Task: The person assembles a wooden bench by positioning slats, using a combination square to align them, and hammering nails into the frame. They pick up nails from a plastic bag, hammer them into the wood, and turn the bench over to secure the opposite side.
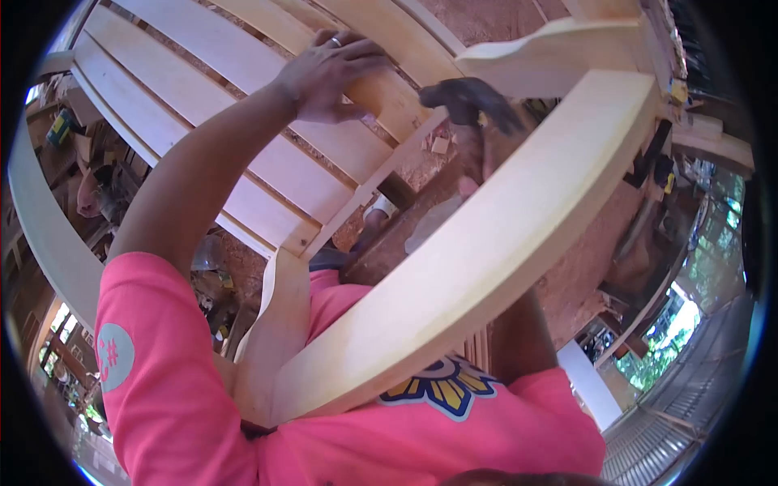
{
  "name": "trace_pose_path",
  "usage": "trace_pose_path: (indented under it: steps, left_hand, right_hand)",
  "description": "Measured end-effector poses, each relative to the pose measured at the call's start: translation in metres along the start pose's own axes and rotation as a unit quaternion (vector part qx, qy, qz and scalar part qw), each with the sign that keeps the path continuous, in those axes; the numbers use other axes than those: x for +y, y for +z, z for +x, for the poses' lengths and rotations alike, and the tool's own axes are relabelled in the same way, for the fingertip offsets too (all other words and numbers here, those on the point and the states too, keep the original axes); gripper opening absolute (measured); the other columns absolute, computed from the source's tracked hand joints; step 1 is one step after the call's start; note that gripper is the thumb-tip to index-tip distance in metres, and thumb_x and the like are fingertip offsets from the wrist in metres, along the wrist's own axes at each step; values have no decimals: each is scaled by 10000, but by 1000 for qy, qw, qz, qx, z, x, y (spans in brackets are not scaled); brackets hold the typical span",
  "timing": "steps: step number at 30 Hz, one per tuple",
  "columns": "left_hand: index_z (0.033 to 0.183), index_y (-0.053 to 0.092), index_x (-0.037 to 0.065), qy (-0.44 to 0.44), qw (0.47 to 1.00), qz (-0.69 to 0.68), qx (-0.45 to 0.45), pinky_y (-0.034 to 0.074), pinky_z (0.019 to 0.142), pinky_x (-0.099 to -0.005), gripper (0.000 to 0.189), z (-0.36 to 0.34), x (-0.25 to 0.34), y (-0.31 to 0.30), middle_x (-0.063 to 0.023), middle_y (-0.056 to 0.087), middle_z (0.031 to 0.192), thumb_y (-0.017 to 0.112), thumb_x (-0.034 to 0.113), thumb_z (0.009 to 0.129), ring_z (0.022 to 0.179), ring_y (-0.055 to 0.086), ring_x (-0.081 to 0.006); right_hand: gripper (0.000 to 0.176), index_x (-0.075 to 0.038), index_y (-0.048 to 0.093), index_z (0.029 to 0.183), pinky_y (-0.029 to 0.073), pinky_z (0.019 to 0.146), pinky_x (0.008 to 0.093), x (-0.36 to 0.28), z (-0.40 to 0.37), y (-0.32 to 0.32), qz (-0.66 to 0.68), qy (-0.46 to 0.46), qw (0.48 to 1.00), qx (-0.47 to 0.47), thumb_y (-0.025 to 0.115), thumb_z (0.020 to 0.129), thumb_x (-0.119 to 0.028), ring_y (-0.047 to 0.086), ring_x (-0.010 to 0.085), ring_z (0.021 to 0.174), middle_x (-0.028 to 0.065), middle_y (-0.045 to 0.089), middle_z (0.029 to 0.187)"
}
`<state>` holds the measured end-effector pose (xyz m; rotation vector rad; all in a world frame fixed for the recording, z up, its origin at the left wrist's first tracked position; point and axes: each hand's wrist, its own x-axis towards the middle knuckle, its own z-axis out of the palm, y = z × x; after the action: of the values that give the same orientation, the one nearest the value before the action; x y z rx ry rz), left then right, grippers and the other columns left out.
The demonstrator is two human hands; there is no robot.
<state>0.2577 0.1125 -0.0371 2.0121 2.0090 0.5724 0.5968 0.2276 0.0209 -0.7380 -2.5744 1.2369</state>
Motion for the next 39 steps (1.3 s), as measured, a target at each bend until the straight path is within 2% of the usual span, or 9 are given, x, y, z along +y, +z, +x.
trace_pose_path:
  steps: [15, 18, 22, 25, 26, 27, 31, 36, 39]
  left_hand:
    - [1439, 586, 198, 1, 1000, -8, -1, 301, 1201, -531, 791, 1, -1, 3, -45, 559, 1470, 896, 358, 729, 1439, 438, -317]
    - [1446, 578, 195, 0, 1000, 18, -7, 290, 1206, -524, 797, -1, -1, 2, -56, 552, 1474, 893, 358, 733, 1439, 434, -327]
    - [1444, 576, 186, 5, 1000, 11, 2, 302, 1197, -523, 800, 2, -1, -1, -68, 555, 1462, 888, 369, 730, 1436, 434, -334]
    - [1435, 577, 176, -1, 1000, 22, -9, 308, 1190, -526, 787, 3, 5, -4, -73, 558, 1452, 880, 370, 735, 1427, 440, -335]
    - [1429, 578, 168, -1, 1000, 25, -11, 309, 1186, -530, 781, 3, 6, -4, -77, 560, 1445, 878, 368, 737, 1419, 447, -336]
    - [1422, 580, 160, 1, 1000, 29, -12, 310, 1182, -535, 774, 3, 7, -4, -80, 561, 1439, 876, 367, 738, 1410, 453, -338]
    - [1284, 665, 165, 5, 999, -19, 32, 370, 1131, -519, 544, 15, 7, 9, -76, 629, 1322, 832, 368, 807, 1316, 536, -326]
    - [1139, 722, 130, 134, 975, -162, 70, 490, 1002, -467, 285, 49, 130, 5, -66, 697, 1183, 782, 245, 885, 1146, 657, -314]
    - [1075, 720, 55, 222, 949, -215, 67, 530, 965, -482, 166, 68, 200, 12, -146, 712, 1114, 731, 132, 928, 1084, 676, -344]
  right_hand:
    - [527, -26, 536, 1407, 508, 1011, 421, 0, -7, 12, -32, 28, 999, -3, 734, 948, -190, 613, 288, 1234, 170, 618, 1373]
    - [456, -10, 577, 1348, 538, 953, 423, -13, -11, 24, 50, 25, 997, 52, 718, 950, -185, 663, 324, 1170, 187, 669, 1296]
    - [350, 53, 628, 1222, 568, 806, 436, -26, -13, 12, 31, 108, 994, -16, 687, 953, -163, 715, 415, 993, 259, 710, 1056]
    - [346, 103, 644, 1193, 564, 711, 451, -54, -31, 12, 113, 94, 987, 59, 666, 960, -153, 723, 463, 876, 323, 687, 908]
    - [358, 84, 647, 1230, 563, 707, 440, -59, -47, 4, 50, 17, 998, 29, 664, 964, -156, 723, 458, 862, 314, 694, 926]
    - [409, 35, 649, 1290, 574, 758, 448, -68, -65, -5, 21, 118, 991, -67, 684, 958, -201, 724, 442, 895, 293, 715, 994]
    - [440, -34, 686, 1241, 576, 800, 468, -63, -141, 11, -1, 165, 982, -94, 754, 864, -251, 724, 410, 917, 202, 742, 996]
    - [442, -126, 699, 1255, 572, 838, 492, -53, -198, 15, -65, 266, 948, -162, 740, 834, -255, 717, 403, 959, 192, 745, 1010]
    - [405, -150, 706, 1220, 572, 826, 499, -52, -208, 12, -60, 268, 950, -148, 730, 829, -254, 715, 402, 944, 180, 746, 1008]
